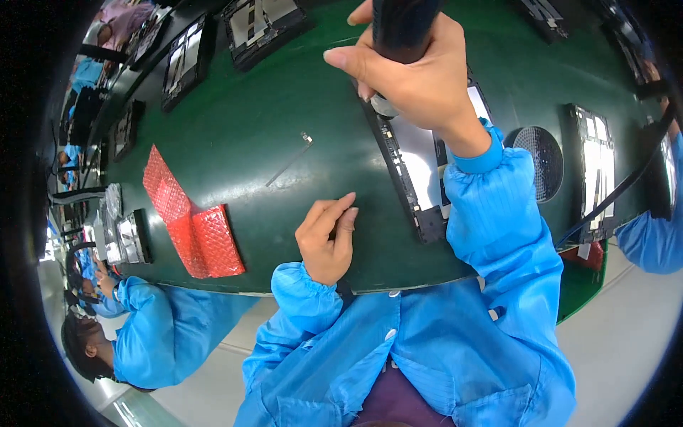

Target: Assembling internal components and using an electric screwdriver to secure parts into tablet or screen frames on a production line.

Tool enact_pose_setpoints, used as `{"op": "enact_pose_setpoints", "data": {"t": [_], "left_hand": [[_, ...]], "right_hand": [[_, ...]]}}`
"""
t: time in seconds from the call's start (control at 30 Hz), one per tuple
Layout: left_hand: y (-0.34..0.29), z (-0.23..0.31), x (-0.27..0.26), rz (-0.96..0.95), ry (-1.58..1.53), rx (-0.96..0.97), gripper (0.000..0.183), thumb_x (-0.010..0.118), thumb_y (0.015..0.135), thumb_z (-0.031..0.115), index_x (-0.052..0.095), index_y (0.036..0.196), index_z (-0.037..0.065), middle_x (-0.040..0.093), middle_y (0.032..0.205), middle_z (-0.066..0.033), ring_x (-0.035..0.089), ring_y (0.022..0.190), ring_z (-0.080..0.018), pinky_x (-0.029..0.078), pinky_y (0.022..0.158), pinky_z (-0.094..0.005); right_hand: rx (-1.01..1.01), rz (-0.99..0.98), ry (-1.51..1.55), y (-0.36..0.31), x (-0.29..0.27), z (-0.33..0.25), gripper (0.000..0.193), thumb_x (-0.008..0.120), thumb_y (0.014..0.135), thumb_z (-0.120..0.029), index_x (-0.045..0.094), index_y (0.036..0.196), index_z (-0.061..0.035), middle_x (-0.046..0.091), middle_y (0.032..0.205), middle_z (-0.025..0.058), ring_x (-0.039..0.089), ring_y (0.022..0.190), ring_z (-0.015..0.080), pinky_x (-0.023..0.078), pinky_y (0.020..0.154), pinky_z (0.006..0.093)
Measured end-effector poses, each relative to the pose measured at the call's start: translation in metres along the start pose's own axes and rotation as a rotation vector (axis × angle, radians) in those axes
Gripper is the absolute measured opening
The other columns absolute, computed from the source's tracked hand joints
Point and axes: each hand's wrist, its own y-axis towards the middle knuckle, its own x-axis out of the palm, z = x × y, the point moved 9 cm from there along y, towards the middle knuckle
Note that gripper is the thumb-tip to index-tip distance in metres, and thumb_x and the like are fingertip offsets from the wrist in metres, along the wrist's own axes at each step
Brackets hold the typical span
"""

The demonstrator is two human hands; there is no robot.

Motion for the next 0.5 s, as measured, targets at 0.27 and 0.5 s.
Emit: {"op": "enact_pose_setpoints", "data": {"t": [0.27,0.5], "left_hand": [[0.003,-0.002,0.0,0.009,-0.026,0.015,0.018,0.064,0.078,-0.001,0.065,0.096,0.001,0.06,0.081,-0.0109,0.059,0.064,-0.0207,0.047,0.056,-0.0275],[0.002,-0.007,0.0,0.003,-0.058,-0.034,0.017,0.064,0.078,-0.001,0.066,0.094,0.0,0.06,0.082,-0.0107,0.06,0.065,-0.0207,0.047,0.056,-0.0275]], "right_hand": [[0.027,0.0,0.057,0.002,0.005,0.012,0.031,0.067,0.075,0.005,0.048,0.1,0.0046,0.055,0.06,0.0072,0.052,0.047,0.0128,0.044,0.046,0.0253],[0.003,-0.029,0.057,0.002,0.008,0.014,0.032,0.067,0.075,0.005,0.047,0.1,0.0044,0.055,0.06,0.0076,0.052,0.047,0.0129,0.043,0.046,0.0255]]}}
